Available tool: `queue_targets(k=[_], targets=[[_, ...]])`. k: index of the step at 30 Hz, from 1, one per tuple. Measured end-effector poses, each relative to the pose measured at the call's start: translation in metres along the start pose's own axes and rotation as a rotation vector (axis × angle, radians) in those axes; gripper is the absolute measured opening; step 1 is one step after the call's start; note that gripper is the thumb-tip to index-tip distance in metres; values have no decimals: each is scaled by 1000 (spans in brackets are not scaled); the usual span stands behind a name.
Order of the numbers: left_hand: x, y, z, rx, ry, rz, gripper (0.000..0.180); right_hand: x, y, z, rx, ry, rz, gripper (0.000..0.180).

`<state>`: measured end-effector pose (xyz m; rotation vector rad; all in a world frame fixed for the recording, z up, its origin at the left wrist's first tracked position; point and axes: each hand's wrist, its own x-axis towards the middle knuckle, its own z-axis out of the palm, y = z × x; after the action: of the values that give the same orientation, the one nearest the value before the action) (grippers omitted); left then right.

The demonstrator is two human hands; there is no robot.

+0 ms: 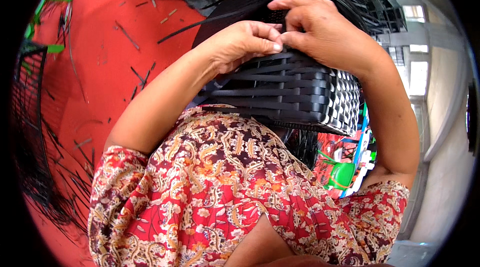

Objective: The person weaves a black basket by hand, threading flexible black strips through a frame and securing them by pressing them into the weave.

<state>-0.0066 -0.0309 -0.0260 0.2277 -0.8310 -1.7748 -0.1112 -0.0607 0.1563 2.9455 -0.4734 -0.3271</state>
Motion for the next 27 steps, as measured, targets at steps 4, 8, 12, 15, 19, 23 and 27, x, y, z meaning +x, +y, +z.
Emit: queue_targets(k=[4, 8, 12, 15, 19, 23, 27], targets=[[-12, 16, 5, 185, -5, -15, 12, -19, -15, -14, 21, 211, 41, 15], [-31, 18, -24, 489, 37, 93, 9, -45, -61, -68, 223, 900, 491, 14], [-52, 15, -64, 756, 149, -177, 7, -146, -37, -75, 456, 854, 455, 11], [-77, 7, -73, 634, 196, -267, 16, -176, -29, -50, 532, 717, 547, 11], [-87, -3, -75, 752, 150, -232, 16, -184, -20, -3, 524, 762, 576, 11], [-93, 10, -75, 621, 177, -320, 14, -182, -27, 19, 623, 702, 551, 15], [-97, 49, -75, 1148, 494, 300, 23, -155, -31, 30, 265, 539, 389, 61]])
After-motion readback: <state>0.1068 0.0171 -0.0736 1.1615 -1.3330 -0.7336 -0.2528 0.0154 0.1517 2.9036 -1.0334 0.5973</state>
